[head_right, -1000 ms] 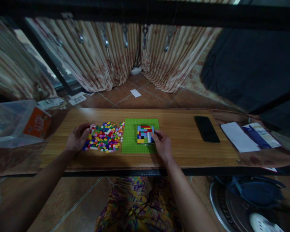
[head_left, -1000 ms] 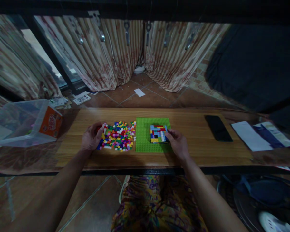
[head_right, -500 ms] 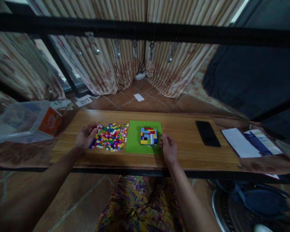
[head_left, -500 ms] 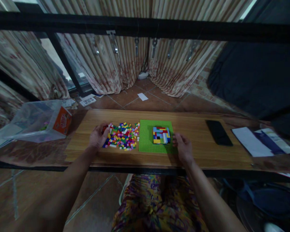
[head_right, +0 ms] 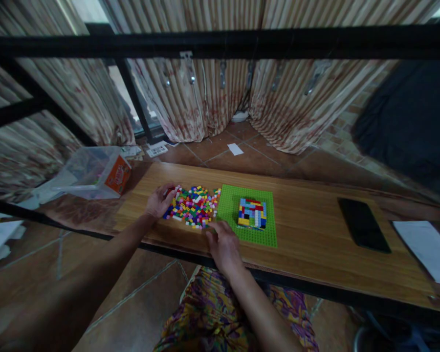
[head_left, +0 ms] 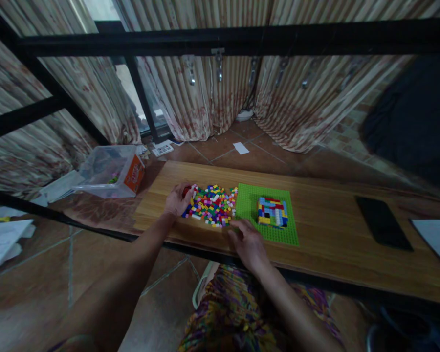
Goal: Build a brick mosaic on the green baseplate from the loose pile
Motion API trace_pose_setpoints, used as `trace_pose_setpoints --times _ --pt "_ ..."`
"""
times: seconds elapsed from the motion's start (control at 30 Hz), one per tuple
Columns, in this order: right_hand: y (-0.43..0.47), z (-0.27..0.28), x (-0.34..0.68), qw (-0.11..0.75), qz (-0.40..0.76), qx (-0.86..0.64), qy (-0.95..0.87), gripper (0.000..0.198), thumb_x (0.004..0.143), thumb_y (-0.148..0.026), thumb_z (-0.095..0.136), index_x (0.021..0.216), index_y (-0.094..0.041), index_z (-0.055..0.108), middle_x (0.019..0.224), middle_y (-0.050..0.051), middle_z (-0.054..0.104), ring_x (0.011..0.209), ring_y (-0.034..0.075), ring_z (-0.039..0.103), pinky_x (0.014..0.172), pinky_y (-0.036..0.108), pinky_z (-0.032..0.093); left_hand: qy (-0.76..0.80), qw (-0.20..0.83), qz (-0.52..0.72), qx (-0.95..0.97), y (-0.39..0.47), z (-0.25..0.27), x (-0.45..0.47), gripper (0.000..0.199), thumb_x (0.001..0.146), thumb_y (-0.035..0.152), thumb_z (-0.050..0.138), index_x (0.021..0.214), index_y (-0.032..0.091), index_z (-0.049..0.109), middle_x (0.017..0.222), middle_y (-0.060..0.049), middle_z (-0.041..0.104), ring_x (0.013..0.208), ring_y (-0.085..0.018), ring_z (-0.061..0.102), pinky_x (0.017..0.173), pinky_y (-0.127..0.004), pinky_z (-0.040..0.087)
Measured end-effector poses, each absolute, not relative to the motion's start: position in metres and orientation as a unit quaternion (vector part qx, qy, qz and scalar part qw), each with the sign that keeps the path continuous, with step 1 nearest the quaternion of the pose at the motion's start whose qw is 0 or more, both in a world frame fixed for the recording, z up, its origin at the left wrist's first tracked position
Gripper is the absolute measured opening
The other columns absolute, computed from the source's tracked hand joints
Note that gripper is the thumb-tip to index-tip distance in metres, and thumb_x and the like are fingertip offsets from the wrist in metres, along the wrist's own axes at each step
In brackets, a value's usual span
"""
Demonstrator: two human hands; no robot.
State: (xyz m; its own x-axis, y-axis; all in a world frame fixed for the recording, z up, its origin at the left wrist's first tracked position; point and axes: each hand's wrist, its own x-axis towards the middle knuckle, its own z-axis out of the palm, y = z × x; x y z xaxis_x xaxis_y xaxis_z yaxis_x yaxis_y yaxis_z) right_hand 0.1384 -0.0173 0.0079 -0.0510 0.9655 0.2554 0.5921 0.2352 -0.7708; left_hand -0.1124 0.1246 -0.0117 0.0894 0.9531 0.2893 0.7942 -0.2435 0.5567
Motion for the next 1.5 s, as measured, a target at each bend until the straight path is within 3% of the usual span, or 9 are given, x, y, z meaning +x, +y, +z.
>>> trace_pose_setpoints --times 0.13,0.27,0.6,0.83,1.1,1.5 --pt "-0.004 0.001 0.125 0.333 0.189 -0.591 -0.71 0.022 0.088 -0.027 0.056 0.107 -0.02 0.065 0.102 0.008 0.066 0.095 0.023 0.061 0.085 0.036 0.048 0.598 0.122 0.312 0.729 0.125 -0.013 -0.113 0.037 0.092 0.042 0.043 0.116 0.019 0.062 0.113 -0.007 0.066 0.11 -0.022 0.058 0.099 -0.035 0.045" --pt "0.004 -0.001 0.123 0.289 0.154 -0.609 -0.722 0.019 0.088 -0.027 0.058 0.103 -0.019 0.066 0.104 0.008 0.066 0.095 0.024 0.061 0.083 0.035 0.047 0.6 0.118 0.309 0.729 0.125 -0.014 -0.113 0.036 0.092 0.042 0.043 0.115 0.02 0.062 0.111 -0.007 0.067 0.107 -0.022 0.059 0.098 -0.035 0.045" --pt "0.013 0.009 0.091 0.313 0.144 -0.553 -0.759 0.021 0.093 -0.024 0.047 0.099 -0.021 0.067 0.1 0.006 0.063 0.092 0.02 0.058 0.081 0.031 0.045 0.595 0.119 0.314 0.73 0.123 -0.013 -0.112 0.034 0.093 0.039 0.044 0.115 0.019 0.061 0.112 -0.007 0.067 0.107 -0.021 0.059 0.099 -0.036 0.045" --pt "0.029 0.012 0.05 0.232 0.107 -0.571 -0.78 0.016 0.089 -0.025 0.055 0.095 -0.017 0.067 0.103 0.011 0.061 0.099 0.027 0.053 0.087 0.038 0.044 0.594 0.12 0.317 0.73 0.123 -0.014 -0.113 0.034 0.092 0.04 0.044 0.113 0.019 0.062 0.108 -0.007 0.067 0.104 -0.021 0.06 0.096 -0.036 0.047" --pt "0.033 0.013 0.045 0.19 0.082 -0.582 -0.787 0.018 0.091 -0.017 0.048 0.098 -0.016 0.065 0.106 0.011 0.062 0.099 0.025 0.052 0.084 0.036 0.045 0.589 0.127 0.318 0.732 0.125 -0.009 -0.113 0.039 0.091 0.045 0.04 0.111 0.021 0.063 0.108 -0.006 0.068 0.103 -0.023 0.06 0.095 -0.038 0.047" --pt "0.036 0.012 0.05 0.215 0.097 -0.568 -0.789 0.015 0.092 -0.02 0.05 0.092 -0.018 0.064 0.101 0.007 0.062 0.097 0.022 0.05 0.084 0.034 0.042 0.601 0.133 0.314 0.723 0.127 -0.006 -0.114 0.041 0.089 0.049 0.04 0.107 0.019 0.062 0.107 -0.009 0.068 0.1 -0.025 0.061 0.092 -0.04 0.048"
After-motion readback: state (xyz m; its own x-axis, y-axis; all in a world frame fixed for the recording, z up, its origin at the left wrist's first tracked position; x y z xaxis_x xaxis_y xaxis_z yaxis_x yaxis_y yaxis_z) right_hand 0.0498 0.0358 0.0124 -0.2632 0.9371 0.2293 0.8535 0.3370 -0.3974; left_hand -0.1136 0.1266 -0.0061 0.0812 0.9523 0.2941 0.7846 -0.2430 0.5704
